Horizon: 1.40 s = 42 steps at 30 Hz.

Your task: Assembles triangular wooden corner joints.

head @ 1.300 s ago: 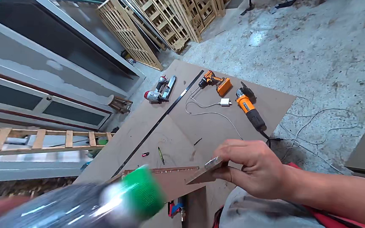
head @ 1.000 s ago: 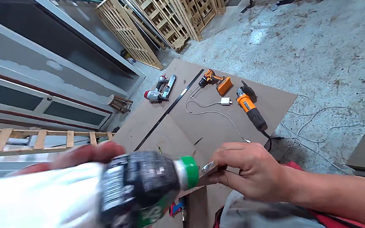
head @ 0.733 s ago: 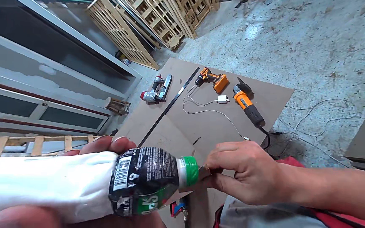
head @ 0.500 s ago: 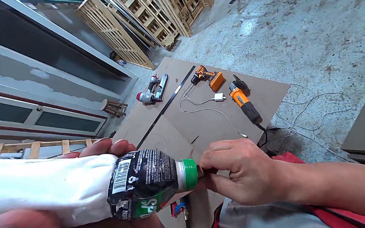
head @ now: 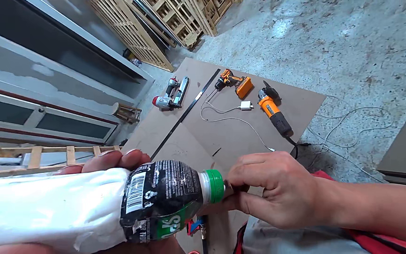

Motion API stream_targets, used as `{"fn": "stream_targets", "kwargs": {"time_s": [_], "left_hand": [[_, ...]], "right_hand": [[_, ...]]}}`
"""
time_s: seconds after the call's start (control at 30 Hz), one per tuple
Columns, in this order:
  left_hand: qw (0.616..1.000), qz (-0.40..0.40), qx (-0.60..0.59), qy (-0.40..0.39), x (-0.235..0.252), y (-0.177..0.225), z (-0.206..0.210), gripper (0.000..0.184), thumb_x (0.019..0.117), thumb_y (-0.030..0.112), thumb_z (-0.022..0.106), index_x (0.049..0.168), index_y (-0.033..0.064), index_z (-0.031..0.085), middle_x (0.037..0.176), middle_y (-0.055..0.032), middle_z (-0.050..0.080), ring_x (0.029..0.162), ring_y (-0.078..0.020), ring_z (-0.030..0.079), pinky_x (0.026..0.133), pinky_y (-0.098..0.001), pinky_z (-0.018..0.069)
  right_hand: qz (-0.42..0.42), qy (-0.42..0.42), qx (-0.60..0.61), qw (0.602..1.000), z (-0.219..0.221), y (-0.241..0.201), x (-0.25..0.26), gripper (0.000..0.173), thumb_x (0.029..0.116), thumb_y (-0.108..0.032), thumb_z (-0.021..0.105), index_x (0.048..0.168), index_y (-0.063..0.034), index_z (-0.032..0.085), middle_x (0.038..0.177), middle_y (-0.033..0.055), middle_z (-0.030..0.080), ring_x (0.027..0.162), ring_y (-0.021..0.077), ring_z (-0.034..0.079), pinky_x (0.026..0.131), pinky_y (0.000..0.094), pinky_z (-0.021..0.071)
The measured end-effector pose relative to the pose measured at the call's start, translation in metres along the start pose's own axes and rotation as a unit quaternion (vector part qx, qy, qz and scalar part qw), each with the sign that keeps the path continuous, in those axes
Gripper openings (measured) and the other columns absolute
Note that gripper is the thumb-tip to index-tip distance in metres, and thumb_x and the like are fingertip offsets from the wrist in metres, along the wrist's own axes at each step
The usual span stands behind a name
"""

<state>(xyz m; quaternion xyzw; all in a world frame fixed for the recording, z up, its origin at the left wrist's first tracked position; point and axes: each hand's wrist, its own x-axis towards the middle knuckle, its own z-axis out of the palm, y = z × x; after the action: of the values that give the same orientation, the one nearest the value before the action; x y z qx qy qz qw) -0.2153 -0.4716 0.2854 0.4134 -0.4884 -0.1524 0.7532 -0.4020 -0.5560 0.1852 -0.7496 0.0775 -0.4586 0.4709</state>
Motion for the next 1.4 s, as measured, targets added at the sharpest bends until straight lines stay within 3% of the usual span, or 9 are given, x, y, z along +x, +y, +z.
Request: {"fn": "stream_targets", "kwargs": {"time_s": [0.2,0.57,0.7,0.93,1.07,1.17,1.27,1.4], "left_hand": [[0.997,-0.023,-0.062,0.031,-0.005,0.000,-0.009,0.047,0.1084,0.038,0.034,0.117,-0.0038,0.052,0.112,-0.0220,0.065,0.108,-0.0342,0.067,0.099,-0.0488,0.0553],[1.000,-0.010,-0.024,0.007,-0.008,0.009,-0.025,0.044,0.1082,0.035,0.032,0.117,-0.0036,0.051,0.110,-0.0220,0.067,0.107,-0.0343,0.068,0.099,-0.0487,0.0558],[1.000,-0.003,-0.001,-0.010,-0.010,0.014,-0.030,0.039,0.1047,0.034,0.047,0.117,-0.0020,0.054,0.111,-0.0213,0.068,0.108,-0.0342,0.068,0.099,-0.0481,0.0557],[1.000,-0.004,0.017,-0.015,-0.015,0.019,-0.039,0.042,0.1041,0.037,0.052,0.119,-0.0018,0.055,0.111,-0.0211,0.069,0.108,-0.0344,0.069,0.099,-0.0472,0.0560],[0.999,-0.010,-0.028,0.027,-0.016,0.015,-0.041,0.049,0.0988,0.042,0.062,0.122,-0.0008,0.056,0.116,-0.0204,0.069,0.114,-0.0329,0.067,0.102,-0.0451,0.0547],[0.992,0.017,-0.109,0.054,-0.013,0.008,-0.038,0.047,0.1018,0.041,0.056,0.123,-0.0008,0.057,0.122,-0.0207,0.066,0.121,-0.0323,0.064,0.106,-0.0441,0.0518],[0.987,0.025,-0.145,0.064,-0.008,0.003,-0.033,0.050,0.1015,0.044,0.055,0.122,-0.0017,0.058,0.121,-0.0182,0.065,0.118,-0.0302,0.064,0.101,-0.0423,0.0539],[0.979,0.013,-0.195,0.064,-0.002,0.003,-0.028,0.050,0.1016,0.044,0.055,0.122,-0.0004,0.059,0.124,-0.0185,0.064,0.119,-0.0310,0.063,0.102,-0.0440,0.0540]], "right_hand": [[0.008,-0.002,0.006,1.000,-0.005,-0.003,0.001,0.012,0.0959,-0.019,0.072,0.095,-0.0086,0.077,0.091,-0.0053,0.072,0.085,0.0012,0.068,0.072,0.0184,0.0606],[-0.011,-0.001,-0.008,1.000,-0.014,-0.008,0.005,0.010,0.0942,-0.018,0.074,0.097,-0.0081,0.076,0.092,-0.0052,0.072,0.084,0.0029,0.069,0.072,0.0203,0.0622],[-0.018,0.002,-0.007,1.000,-0.016,-0.009,0.005,0.010,0.0935,-0.017,0.074,0.097,-0.0080,0.075,0.090,-0.0051,0.071,0.083,0.0031,0.068,0.070,0.0197,0.0616],[0.022,0.025,0.042,0.999,-0.025,-0.010,0.004,0.011,0.0939,-0.019,0.074,0.097,-0.0079,0.075,0.091,-0.0031,0.072,0.081,0.0074,0.070,0.070,0.0250,0.0638],[0.110,0.124,0.257,0.952,-0.023,-0.001,0.003,0.015,0.0949,-0.015,0.074,0.102,-0.0021,0.073,0.089,0.0088,0.073,0.074,0.0137,0.070,0.068,0.0291,0.0633],[0.158,0.136,0.393,0.896,-0.011,0.003,0.000,0.018,0.0929,-0.017,0.076,0.104,-0.0036,0.074,0.091,0.0132,0.074,0.076,0.0170,0.073,0.071,0.0334,0.0643],[0.191,0.121,0.459,0.859,0.001,-0.001,-0.003,0.020,0.0936,-0.020,0.075,0.107,-0.0046,0.075,0.091,0.0130,0.075,0.076,0.0152,0.073,0.074,0.0314,0.0639],[0.206,0.111,0.489,0.840,0.010,-0.006,-0.005,0.019,0.0945,-0.019,0.074,0.107,-0.0037,0.075,0.092,0.0141,0.075,0.078,0.0158,0.074,0.075,0.0309,0.0637]]}}
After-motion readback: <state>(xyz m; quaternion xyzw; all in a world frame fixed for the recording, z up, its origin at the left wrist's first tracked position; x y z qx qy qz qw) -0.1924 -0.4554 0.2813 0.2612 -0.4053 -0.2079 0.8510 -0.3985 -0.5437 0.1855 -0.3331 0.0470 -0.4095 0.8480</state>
